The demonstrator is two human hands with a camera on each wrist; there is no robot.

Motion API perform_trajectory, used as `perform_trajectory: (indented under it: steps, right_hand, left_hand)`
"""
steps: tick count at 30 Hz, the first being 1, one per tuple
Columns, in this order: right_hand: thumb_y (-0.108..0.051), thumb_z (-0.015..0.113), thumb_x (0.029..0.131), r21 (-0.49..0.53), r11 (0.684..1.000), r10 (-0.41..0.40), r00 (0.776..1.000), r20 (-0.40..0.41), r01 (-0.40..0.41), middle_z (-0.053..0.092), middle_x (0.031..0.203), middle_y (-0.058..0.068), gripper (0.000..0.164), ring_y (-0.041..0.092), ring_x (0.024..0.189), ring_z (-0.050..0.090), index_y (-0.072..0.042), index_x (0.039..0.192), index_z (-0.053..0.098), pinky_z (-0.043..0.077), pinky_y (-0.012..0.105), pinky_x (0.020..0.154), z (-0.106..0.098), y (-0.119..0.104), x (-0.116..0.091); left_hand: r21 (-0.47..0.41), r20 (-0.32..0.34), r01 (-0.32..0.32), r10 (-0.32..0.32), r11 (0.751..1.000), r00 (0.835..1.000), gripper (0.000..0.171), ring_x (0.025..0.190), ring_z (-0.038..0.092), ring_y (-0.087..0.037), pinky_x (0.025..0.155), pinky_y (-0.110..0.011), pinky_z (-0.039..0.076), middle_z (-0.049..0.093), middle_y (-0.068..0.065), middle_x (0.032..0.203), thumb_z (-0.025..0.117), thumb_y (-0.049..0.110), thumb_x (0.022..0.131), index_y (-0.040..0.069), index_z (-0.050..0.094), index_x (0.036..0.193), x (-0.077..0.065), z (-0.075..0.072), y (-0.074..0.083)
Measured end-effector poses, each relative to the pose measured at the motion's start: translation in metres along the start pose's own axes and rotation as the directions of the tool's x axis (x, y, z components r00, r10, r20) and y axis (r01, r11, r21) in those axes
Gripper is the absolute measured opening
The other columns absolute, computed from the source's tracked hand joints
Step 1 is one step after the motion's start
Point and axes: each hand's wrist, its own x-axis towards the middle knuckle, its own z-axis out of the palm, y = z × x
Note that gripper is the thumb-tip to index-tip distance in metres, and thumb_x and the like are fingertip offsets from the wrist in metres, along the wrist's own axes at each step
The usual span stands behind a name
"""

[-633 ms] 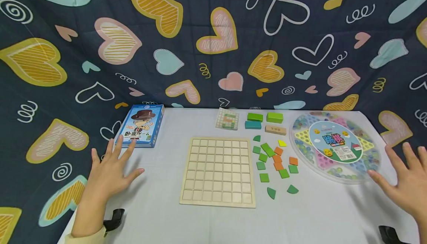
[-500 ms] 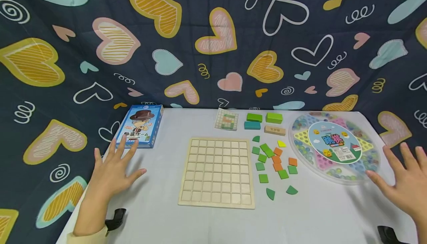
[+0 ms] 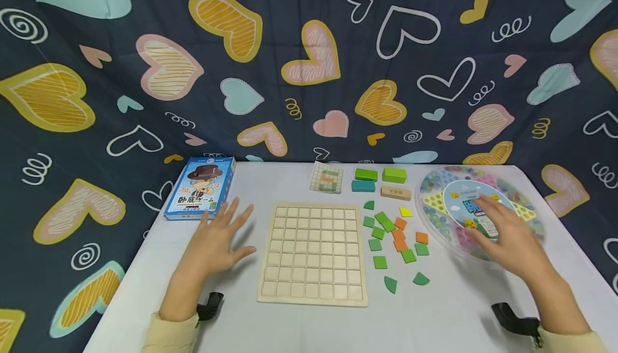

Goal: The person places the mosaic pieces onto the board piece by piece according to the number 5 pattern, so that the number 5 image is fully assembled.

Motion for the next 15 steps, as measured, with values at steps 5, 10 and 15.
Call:
perform_trajectory:
  steps: [5,10,15]
  right_hand:
    - [-0.024,0.068,0.087,0.217,0.976,-0.004,0.993,0.119,-0.023,0.046,0.139,0.023,0.057,0.048,0.124,0.043,-0.006,0.137,0.048,0.036,0.066,0.095,0.040,-0.032,0.040]
    - [-0.016,0.067,0.088,0.383,0.923,-0.047,0.972,0.229,-0.045,0.054,0.132,0.021,0.048,0.040,0.115,0.055,-0.001,0.131,0.054,0.047,0.054,0.094,0.085,-0.057,0.081]
    - [-0.012,0.067,0.087,0.422,0.905,-0.083,0.949,0.305,-0.056,0.061,0.123,0.020,0.041,0.034,0.105,0.063,0.003,0.124,0.059,0.053,0.045,0.088,0.114,-0.072,0.109]
  left_hand:
    - [-0.223,0.066,-0.077,0.094,0.972,0.993,0.085,0.138,0.034,-0.038,0.108,-0.066,0.022,0.032,-0.014,0.153,0.073,0.054,0.074,0.026,0.038,0.146,0.015,0.015,0.022]
    - [-0.519,0.193,-0.042,0.165,0.853,0.967,0.078,0.142,0.025,-0.035,0.112,-0.065,0.014,0.027,-0.013,0.155,0.076,0.039,0.077,0.022,0.041,0.145,0.023,0.031,0.025]
    - [-0.605,0.273,-0.014,0.224,0.796,0.935,0.078,0.145,0.013,-0.036,0.115,-0.062,0.003,0.024,-0.015,0.156,0.076,0.035,0.077,0.016,0.042,0.144,0.024,0.043,0.018]
